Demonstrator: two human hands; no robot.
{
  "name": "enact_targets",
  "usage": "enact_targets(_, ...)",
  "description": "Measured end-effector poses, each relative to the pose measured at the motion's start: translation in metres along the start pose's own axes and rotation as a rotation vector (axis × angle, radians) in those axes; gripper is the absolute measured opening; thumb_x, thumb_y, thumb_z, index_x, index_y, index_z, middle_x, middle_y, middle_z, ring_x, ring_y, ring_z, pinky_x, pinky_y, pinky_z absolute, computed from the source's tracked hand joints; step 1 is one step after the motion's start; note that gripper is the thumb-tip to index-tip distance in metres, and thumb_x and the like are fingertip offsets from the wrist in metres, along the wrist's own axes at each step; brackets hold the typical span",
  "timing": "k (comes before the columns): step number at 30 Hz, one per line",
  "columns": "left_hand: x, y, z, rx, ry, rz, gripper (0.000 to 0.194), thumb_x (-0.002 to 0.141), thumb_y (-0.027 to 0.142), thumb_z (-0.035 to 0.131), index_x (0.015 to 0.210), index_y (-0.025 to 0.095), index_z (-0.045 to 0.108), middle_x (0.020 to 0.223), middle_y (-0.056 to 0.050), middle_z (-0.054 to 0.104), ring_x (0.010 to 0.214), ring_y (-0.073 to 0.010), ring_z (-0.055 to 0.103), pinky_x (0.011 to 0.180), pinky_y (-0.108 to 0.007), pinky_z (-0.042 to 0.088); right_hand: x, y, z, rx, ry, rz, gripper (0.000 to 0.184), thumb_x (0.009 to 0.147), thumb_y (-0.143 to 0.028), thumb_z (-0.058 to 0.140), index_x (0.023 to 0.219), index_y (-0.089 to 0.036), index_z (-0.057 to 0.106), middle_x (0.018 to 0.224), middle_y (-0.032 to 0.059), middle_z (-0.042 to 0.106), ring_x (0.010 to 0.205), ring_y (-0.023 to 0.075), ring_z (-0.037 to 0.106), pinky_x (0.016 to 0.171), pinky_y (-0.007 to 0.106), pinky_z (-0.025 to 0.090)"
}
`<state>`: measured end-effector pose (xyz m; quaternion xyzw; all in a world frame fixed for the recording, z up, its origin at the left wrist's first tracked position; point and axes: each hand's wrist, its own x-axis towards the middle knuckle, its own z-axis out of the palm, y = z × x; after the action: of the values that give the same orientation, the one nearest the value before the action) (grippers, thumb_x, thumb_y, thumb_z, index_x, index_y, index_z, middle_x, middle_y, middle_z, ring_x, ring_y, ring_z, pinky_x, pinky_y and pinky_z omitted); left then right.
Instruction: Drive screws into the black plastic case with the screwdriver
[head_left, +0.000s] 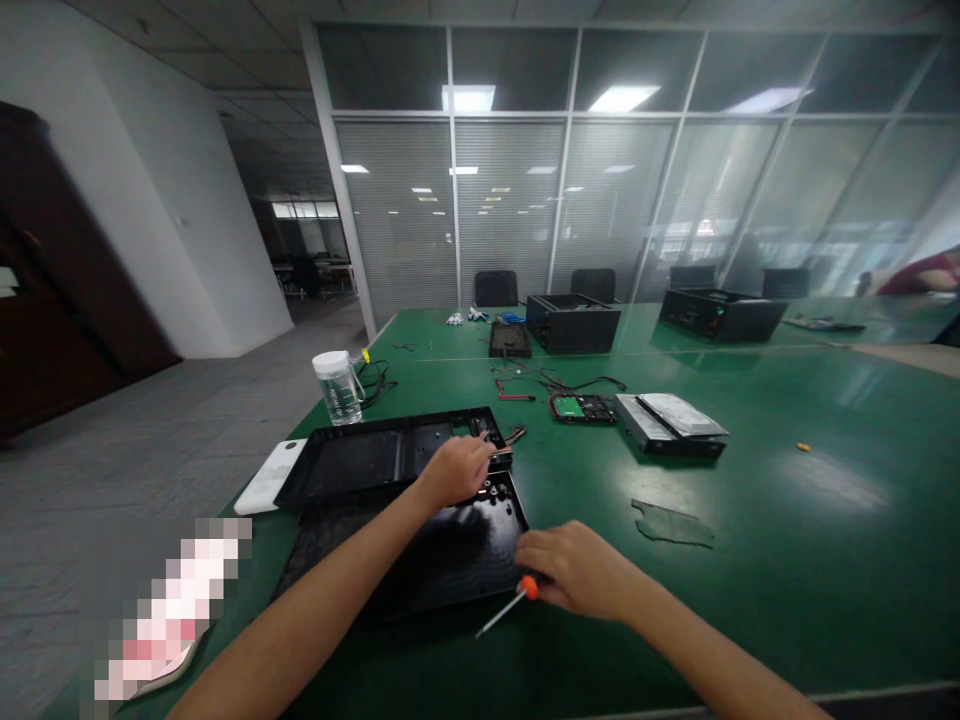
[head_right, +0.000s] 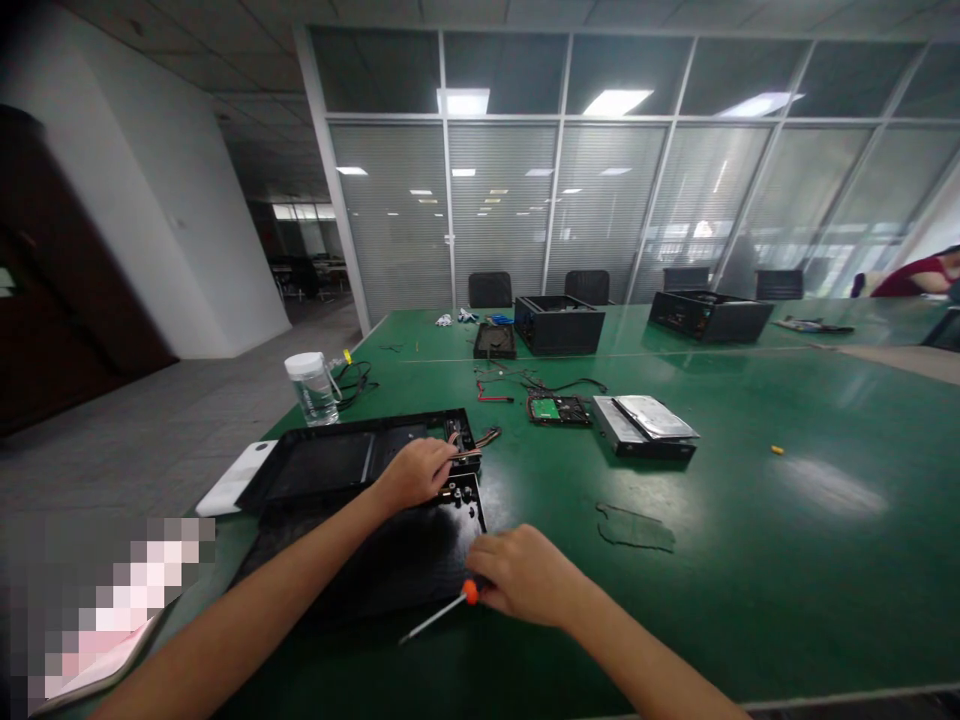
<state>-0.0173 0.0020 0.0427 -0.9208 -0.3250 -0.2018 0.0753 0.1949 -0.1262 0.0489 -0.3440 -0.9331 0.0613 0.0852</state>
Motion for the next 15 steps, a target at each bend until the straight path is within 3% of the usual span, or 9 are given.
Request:
enact_targets(2, 0.0, -0.021, -0.017, -0.003, -0.068, -0.171, 0.023, 0.086, 0.026, 0.043, 0.103, 0.015, 0.053, 0.096, -0.009, 0.06, 0.088, -0.0196, 0.056, 0.077, -0.03, 0.044, -0.012, -0.013, 0.009, -0.085, -0.016, 0.032, 0.021, 0.078, -0.023, 0.052, 0.099, -0.02, 0.055, 0.089, 0.004, 0.061, 0.077, 0.0171, 0.057, 0.063, 0.027, 0.037)
enact_targets(3, -0.003, -0.033, -0.024, -0.027, -0.157, -0.217, 0.022, 0.085, 0.03, 0.045, 0.099, 0.016, 0.055, 0.092, -0.007, 0.061, 0.083, -0.0186, 0.057, 0.072, -0.028, 0.044, -0.02, -0.016, 0.014, -0.111, 0.002, 0.058, 0.023, 0.078, -0.022, 0.053, 0.101, -0.02, 0.054, 0.089, 0.0038, 0.061, 0.077, 0.0174, 0.057, 0.062, 0.027, 0.037)
enact_targets(5, -0.014, -0.052, -0.032, -0.087, -0.38, -0.258, 0.024, 0.081, 0.036, 0.053, 0.093, 0.016, 0.058, 0.085, -0.004, 0.062, 0.075, -0.0166, 0.058, 0.065, -0.024, 0.044, -0.039, -0.016, 0.023, -0.14, 0.045, 0.102, 0.022, 0.078, -0.02, 0.052, 0.1, -0.021, 0.052, 0.089, 0.0032, 0.06, 0.076, 0.0173, 0.056, 0.061, 0.027, 0.037)
enact_targets(7, -0.029, -0.064, -0.033, -0.115, -0.5, -0.254, 0.027, 0.075, 0.039, 0.061, 0.091, 0.018, 0.059, 0.082, -0.002, 0.062, 0.073, -0.0157, 0.058, 0.062, -0.022, 0.043, -0.056, -0.013, 0.03, -0.158, 0.068, 0.131, 0.016, 0.079, -0.018, 0.051, 0.094, -0.022, 0.051, 0.086, 0.0025, 0.059, 0.074, 0.0169, 0.056, 0.06, 0.028, 0.037)
enact_targets(11, -0.05, -0.067, -0.026, -0.014, -0.408, -0.102, 0.016, 0.077, 0.031, 0.06, 0.087, 0.019, 0.057, 0.087, -0.002, 0.06, 0.082, -0.0165, 0.058, 0.072, -0.023, 0.043, -0.072, -0.01, 0.035, -0.175, 0.072, 0.183, 0.018, 0.075, -0.014, 0.053, 0.09, -0.023, 0.051, 0.086, 0.0027, 0.059, 0.074, 0.0173, 0.056, 0.059, 0.028, 0.037)
enact_targets(15, -0.048, -0.056, -0.037, 0.13, -0.369, 0.007, 0.009, 0.082, 0.025, 0.055, 0.085, 0.017, 0.055, 0.089, -0.004, 0.058, 0.083, -0.0174, 0.057, 0.075, -0.025, 0.043, -0.056, -0.012, 0.026, -0.158, 0.061, 0.249, 0.013, 0.076, -0.014, 0.052, 0.087, -0.022, 0.053, 0.085, 0.0023, 0.059, 0.074, 0.0166, 0.056, 0.06, 0.027, 0.039)
